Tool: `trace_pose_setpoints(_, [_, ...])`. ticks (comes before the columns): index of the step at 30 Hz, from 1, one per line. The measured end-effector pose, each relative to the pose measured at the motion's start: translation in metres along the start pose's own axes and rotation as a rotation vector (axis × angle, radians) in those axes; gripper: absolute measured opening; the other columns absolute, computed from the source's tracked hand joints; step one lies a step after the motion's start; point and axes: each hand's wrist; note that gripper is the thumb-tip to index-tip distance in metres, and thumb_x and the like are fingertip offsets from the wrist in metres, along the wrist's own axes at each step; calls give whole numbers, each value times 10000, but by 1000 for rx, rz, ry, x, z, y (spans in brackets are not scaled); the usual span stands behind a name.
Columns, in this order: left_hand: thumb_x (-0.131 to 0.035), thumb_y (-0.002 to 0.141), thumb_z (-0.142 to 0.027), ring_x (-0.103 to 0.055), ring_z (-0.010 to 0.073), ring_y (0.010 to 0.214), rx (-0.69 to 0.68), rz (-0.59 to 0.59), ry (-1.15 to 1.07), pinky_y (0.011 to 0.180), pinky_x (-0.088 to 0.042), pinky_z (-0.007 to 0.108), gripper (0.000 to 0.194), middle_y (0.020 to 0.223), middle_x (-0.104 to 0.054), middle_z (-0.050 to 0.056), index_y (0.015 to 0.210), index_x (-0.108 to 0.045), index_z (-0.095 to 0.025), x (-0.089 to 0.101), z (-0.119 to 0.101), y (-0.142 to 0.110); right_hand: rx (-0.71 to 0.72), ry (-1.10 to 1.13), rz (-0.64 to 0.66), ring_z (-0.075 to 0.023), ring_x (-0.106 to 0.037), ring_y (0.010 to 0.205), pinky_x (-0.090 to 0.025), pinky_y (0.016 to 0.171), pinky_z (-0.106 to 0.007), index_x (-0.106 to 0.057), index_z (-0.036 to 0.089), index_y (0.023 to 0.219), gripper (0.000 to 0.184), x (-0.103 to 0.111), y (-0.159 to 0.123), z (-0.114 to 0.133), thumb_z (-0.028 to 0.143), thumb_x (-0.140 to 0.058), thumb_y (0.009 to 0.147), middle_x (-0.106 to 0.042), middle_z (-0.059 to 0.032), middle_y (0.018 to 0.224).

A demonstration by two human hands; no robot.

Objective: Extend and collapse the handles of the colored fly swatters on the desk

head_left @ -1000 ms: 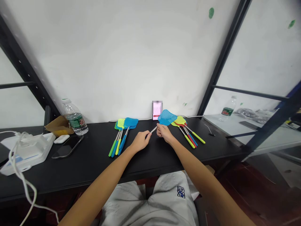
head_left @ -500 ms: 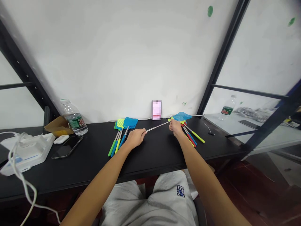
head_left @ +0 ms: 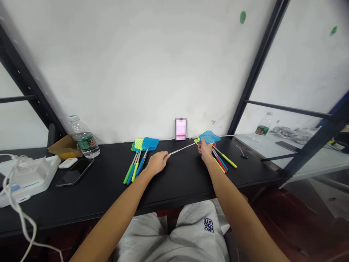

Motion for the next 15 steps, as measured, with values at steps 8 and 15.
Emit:
trace_pose_setpoints(8, [-374, 976, -328, -626, 203, 891, 41, -6, -13, 679, -372, 277, 263, 958, -687, 44, 891, -604, -232, -2, -11, 0, 32, 82, -54, -46, -298, 351, -187, 340, -186, -445, 192, 587, 272, -17, -21, -7, 313, -617, 758, -481, 38, 454])
trace_pose_setpoints(15, [-364, 979, -299, -631, 189, 839, 75, -91, -67, 680, -362, 271, 257, 880, -679, 45, 872, -584, -223, -3, -23, -2, 71, 30, 259, -64, -301, 368, -202, 376, -221, -530, 182, 673, 359, -59, -77, -17, 514, -603, 788, -467, 47, 471])
Point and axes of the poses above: each hand's wrist, its own y-axis towards the middle knuckle, its own x-axis out of the back of the hand, z = x × y
